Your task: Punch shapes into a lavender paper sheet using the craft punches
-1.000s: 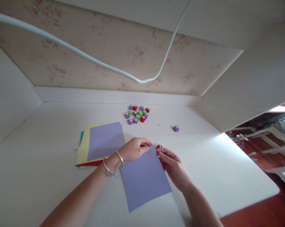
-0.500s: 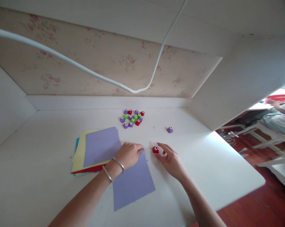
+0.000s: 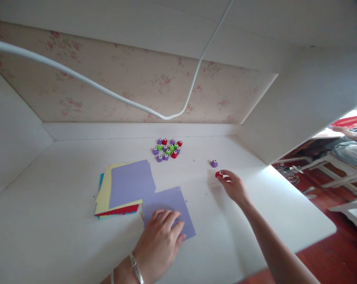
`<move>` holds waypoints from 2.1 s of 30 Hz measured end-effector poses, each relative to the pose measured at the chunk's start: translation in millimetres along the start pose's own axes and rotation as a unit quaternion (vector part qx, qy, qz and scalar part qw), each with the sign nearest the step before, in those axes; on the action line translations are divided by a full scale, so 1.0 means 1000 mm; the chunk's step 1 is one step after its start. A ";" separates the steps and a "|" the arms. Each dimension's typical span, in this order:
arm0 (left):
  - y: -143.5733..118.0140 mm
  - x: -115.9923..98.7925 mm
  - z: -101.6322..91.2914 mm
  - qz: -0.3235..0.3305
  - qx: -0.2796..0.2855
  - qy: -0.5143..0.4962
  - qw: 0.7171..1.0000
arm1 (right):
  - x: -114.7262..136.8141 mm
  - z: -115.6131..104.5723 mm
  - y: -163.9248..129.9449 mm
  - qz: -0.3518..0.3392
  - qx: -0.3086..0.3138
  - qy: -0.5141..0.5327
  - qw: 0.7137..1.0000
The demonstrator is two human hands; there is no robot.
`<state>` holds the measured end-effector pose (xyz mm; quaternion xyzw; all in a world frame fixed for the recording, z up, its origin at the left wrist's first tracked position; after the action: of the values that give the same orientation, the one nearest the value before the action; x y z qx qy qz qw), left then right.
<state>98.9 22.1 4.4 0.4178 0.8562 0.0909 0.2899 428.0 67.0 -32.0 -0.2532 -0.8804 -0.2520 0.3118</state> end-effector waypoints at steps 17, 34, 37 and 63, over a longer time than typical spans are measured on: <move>-0.020 0.018 -0.002 -0.034 -0.057 -0.058 0.996 | -0.026 -0.003 0.059 0.024 -0.028 -0.129 0.991; -0.028 0.016 0.004 -0.001 -0.044 -0.015 0.999 | 0.013 -0.003 0.078 0.067 -0.076 -0.044 0.994; -0.031 0.015 0.005 0.022 -0.044 0.012 0.999 | 0.064 0.033 0.060 -0.007 -0.003 -0.026 1.000; -0.031 0.015 0.011 -0.018 0.014 -0.009 1.000 | 0.183 0.138 -0.010 -0.296 0.196 -0.106 0.929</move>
<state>77.3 13.3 -23.6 0.4075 0.8618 0.0701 0.2938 240.1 195.1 -4.5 0.0601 -0.9752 -0.1271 0.1707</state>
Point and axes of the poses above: each hand's wrist, its own y-axis towards the middle knuckle, its own z-axis out of the palm, x = y × z, the point moved 8 cm from there along y, towards the middle knuckle, and after that the axes turned 11 degrees about -x, right-handed, at the moved point
